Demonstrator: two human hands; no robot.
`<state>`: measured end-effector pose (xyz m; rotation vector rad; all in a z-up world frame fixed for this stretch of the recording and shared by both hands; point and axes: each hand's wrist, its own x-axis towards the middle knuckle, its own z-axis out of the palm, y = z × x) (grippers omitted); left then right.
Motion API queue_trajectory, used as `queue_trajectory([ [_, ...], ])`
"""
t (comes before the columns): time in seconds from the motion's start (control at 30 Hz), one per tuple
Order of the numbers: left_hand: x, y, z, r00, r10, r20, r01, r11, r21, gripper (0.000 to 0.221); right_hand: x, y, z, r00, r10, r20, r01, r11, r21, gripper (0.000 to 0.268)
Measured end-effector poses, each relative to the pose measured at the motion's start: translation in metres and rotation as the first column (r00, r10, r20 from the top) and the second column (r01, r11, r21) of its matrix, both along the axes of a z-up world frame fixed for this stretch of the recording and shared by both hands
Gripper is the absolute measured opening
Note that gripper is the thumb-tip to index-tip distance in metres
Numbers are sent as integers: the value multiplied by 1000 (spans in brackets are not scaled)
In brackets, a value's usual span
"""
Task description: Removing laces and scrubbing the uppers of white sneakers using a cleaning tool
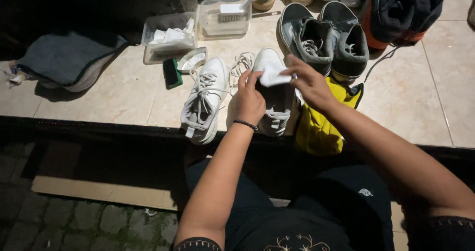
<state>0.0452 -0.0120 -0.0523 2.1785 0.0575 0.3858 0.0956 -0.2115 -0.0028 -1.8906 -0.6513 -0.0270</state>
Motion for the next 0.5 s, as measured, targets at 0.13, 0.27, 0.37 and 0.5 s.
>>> queue_trajectory([
  [0.13, -15, -9, 36, 998, -40, -48, 42, 998, 52, 84, 13, -20, -54, 961, -142, -238, 191, 961, 199, 28],
  [0.27, -4, -8, 22, 998, -36, 55, 19, 959, 283, 62, 21, -31, -90, 939, -343, -14, 332, 919, -214, 29],
  [0.37, 12, -3, -3, 992, -33, 120, -20, 910, 414, 38, 30, -27, -98, 932, -358, 63, 353, 850, -390, 44],
  [0.5, 15, -1, -10, 983, -13, 182, -82, 860, 504, 23, 31, -22, -87, 917, -398, 6, 354, 808, -470, 50],
])
